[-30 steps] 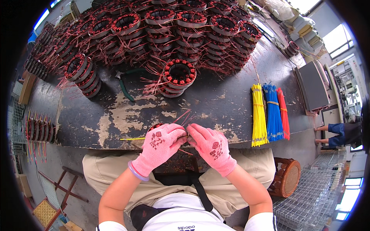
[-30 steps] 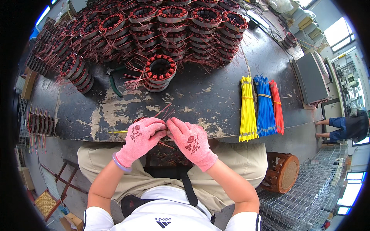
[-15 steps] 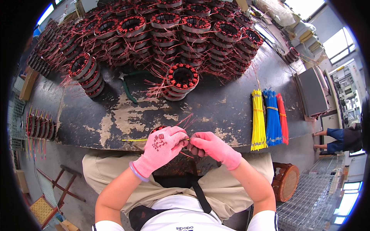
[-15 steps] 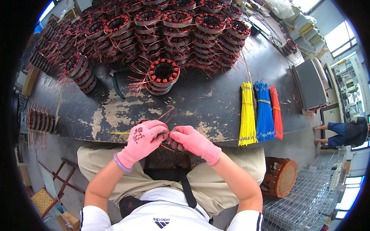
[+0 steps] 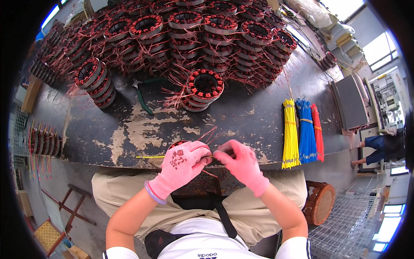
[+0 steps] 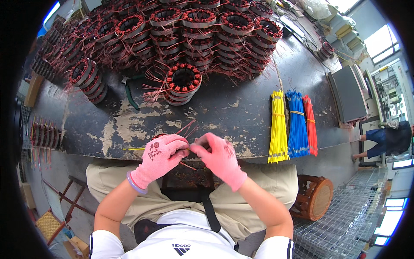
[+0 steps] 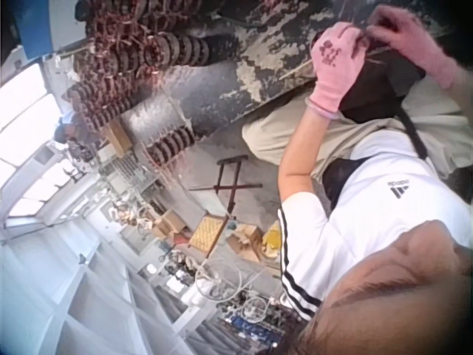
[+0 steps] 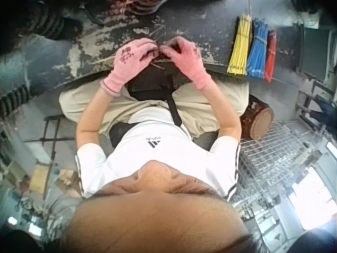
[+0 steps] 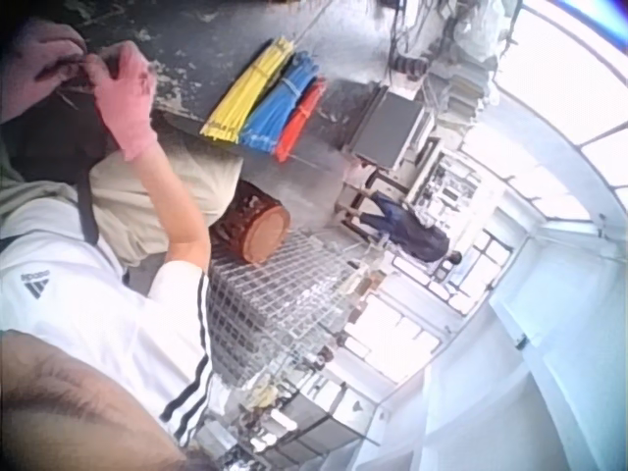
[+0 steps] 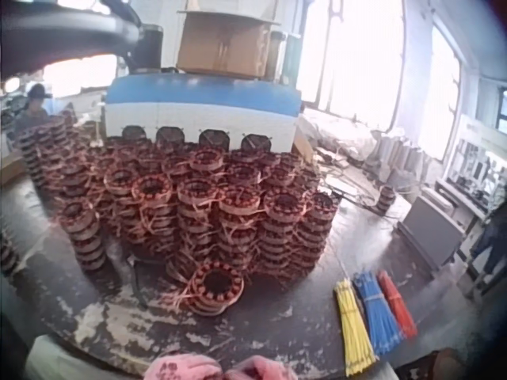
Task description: The person uses a pair of snips to trim wires on a stator core, and then uses a colored tie to bundle the wires together on the assembly. The person repeats this process by taking finished units from the workspace and placing them onto a stack on the table.
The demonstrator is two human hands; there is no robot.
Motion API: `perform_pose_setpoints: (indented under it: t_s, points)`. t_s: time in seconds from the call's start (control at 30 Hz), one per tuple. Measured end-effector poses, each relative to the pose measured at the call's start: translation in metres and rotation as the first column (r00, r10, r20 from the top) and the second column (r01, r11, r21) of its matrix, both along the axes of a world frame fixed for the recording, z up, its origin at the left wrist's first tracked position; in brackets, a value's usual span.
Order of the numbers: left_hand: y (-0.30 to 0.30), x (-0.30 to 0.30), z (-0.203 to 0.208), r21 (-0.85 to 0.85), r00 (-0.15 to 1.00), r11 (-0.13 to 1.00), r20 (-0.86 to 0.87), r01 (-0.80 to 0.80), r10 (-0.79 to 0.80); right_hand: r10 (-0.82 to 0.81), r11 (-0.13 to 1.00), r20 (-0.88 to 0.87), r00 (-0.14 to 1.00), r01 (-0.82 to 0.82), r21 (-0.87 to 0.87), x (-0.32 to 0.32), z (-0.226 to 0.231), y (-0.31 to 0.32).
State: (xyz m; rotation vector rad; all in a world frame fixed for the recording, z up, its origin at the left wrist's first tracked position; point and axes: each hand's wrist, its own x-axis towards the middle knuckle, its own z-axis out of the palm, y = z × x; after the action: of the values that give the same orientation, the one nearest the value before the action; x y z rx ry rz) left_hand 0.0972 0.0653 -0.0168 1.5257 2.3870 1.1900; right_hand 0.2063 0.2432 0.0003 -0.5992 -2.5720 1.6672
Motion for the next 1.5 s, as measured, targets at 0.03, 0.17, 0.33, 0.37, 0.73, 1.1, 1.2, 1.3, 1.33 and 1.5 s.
perform_pose_setpoints:
  t_s: [0.03,0.17,0.33,0.37,0.73,1.1,1.2,1.3,1.33,1.5]
  points:
    - [0.001,0.001,0.0,-0.001,1.0,1.0,0.01,0.0,0.0,0.007,0.965,-0.152,0.988,0.033,0.258,0.006,0.003,-0.004]
    - [0.003,0.0,0.001,0.028,1.0,1.0,0.015,-0.002,0.001,0.353,0.586,-0.314,0.881,0.053,0.808,0.005,-0.016,-0.001]
    - [0.001,-0.001,0.001,0.024,1.0,1.0,0.014,0.011,-0.012,0.147,0.759,0.279,0.949,0.073,-0.647,0.001,-0.007,0.009]
    - [0.002,-0.002,0.001,0.022,1.0,1.0,0.014,0.014,-0.015,0.149,0.806,0.254,0.956,0.031,-0.591,0.002,-0.006,0.009]
    - [0.0,-0.001,0.005,-0.003,0.999,1.0,0.031,0.029,-0.029,0.21,0.787,0.245,0.946,-0.015,-0.617,-0.016,-0.002,0.013]
    - [-0.004,-0.002,0.002,0.033,0.999,0.999,0.034,-0.005,0.004,-0.004,0.942,0.149,0.989,-0.047,0.332,0.048,0.012,0.029]
    - [-0.002,-0.001,0.003,0.012,1.0,1.0,0.026,-0.004,0.003,0.236,0.612,0.066,0.97,-0.201,0.765,0.047,-0.011,0.012]
    - [-0.001,-0.002,0.002,0.001,0.999,1.0,0.038,0.002,-0.002,0.334,0.528,-0.24,0.911,0.03,0.849,0.018,0.003,-0.007]
    - [-0.002,-0.002,0.003,-0.017,0.999,1.0,0.034,0.0,0.0,0.358,0.542,-0.206,0.911,-0.023,0.84,0.013,-0.004,-0.006]
    - [-0.001,-0.003,0.001,0.01,1.0,1.0,0.014,0.023,-0.023,0.145,0.952,-0.118,0.982,-0.106,0.286,0.006,-0.025,-0.002]
